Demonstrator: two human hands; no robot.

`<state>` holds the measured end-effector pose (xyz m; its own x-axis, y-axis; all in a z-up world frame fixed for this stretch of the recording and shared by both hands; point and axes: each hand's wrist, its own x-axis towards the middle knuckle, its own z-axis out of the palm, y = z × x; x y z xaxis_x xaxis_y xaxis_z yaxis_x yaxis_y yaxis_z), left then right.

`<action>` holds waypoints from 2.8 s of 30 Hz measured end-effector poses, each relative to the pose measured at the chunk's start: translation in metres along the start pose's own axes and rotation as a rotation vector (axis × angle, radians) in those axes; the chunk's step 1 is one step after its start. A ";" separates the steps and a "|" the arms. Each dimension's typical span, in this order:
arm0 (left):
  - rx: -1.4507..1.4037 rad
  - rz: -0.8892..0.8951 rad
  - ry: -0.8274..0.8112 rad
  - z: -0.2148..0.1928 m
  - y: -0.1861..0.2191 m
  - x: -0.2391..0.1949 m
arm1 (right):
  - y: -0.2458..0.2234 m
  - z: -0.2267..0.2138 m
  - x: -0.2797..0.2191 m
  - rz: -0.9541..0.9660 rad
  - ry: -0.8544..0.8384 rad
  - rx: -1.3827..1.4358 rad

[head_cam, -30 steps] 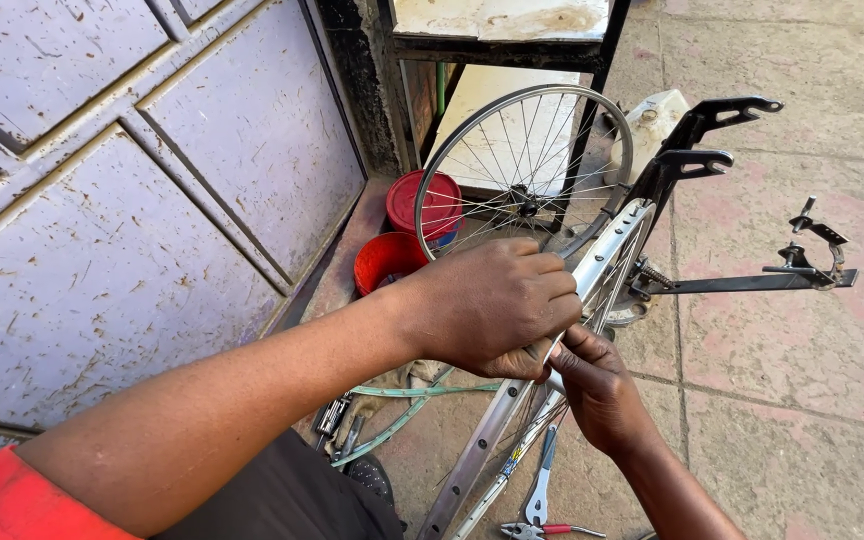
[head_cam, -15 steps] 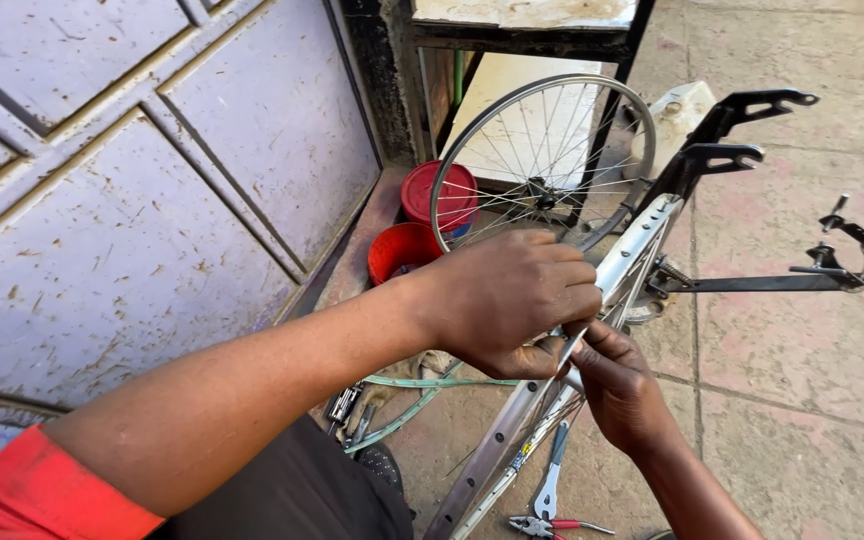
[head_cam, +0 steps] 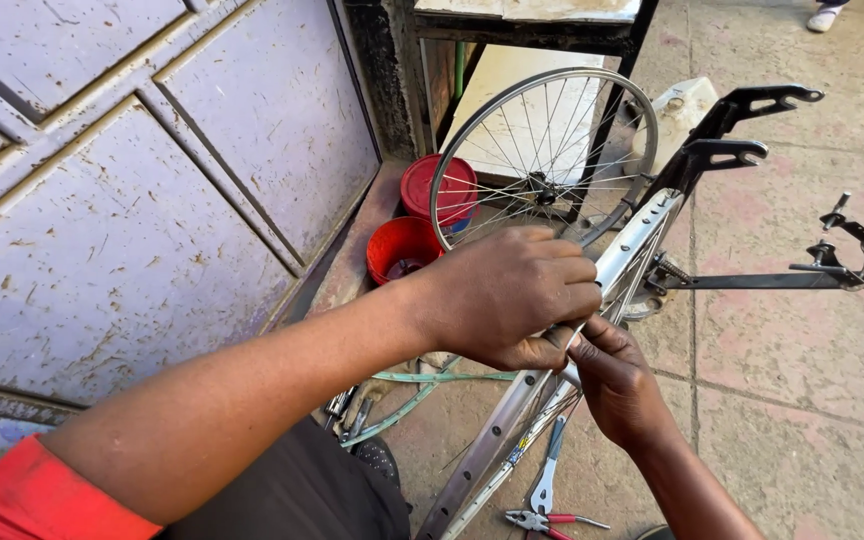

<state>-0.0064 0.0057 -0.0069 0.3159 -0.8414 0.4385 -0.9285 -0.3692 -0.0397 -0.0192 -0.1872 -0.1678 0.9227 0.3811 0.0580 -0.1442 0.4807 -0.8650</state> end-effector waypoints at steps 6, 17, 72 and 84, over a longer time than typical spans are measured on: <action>0.007 -0.094 0.169 0.014 0.003 -0.012 | 0.004 -0.006 0.005 -0.005 0.032 -0.030; -0.306 -0.796 0.587 0.040 0.105 -0.041 | -0.014 0.025 0.003 -0.083 0.196 -0.418; 0.094 -0.824 0.660 0.070 0.069 -0.077 | -0.028 0.080 -0.001 0.011 -0.076 -0.149; 0.213 -0.811 0.657 0.073 0.068 -0.082 | -0.022 0.090 0.004 0.049 -0.170 -0.036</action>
<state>-0.0810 0.0213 -0.1111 0.5986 0.0416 0.8000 -0.4142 -0.8387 0.3535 -0.0445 -0.1252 -0.1034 0.8407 0.5328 0.0962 -0.1717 0.4309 -0.8859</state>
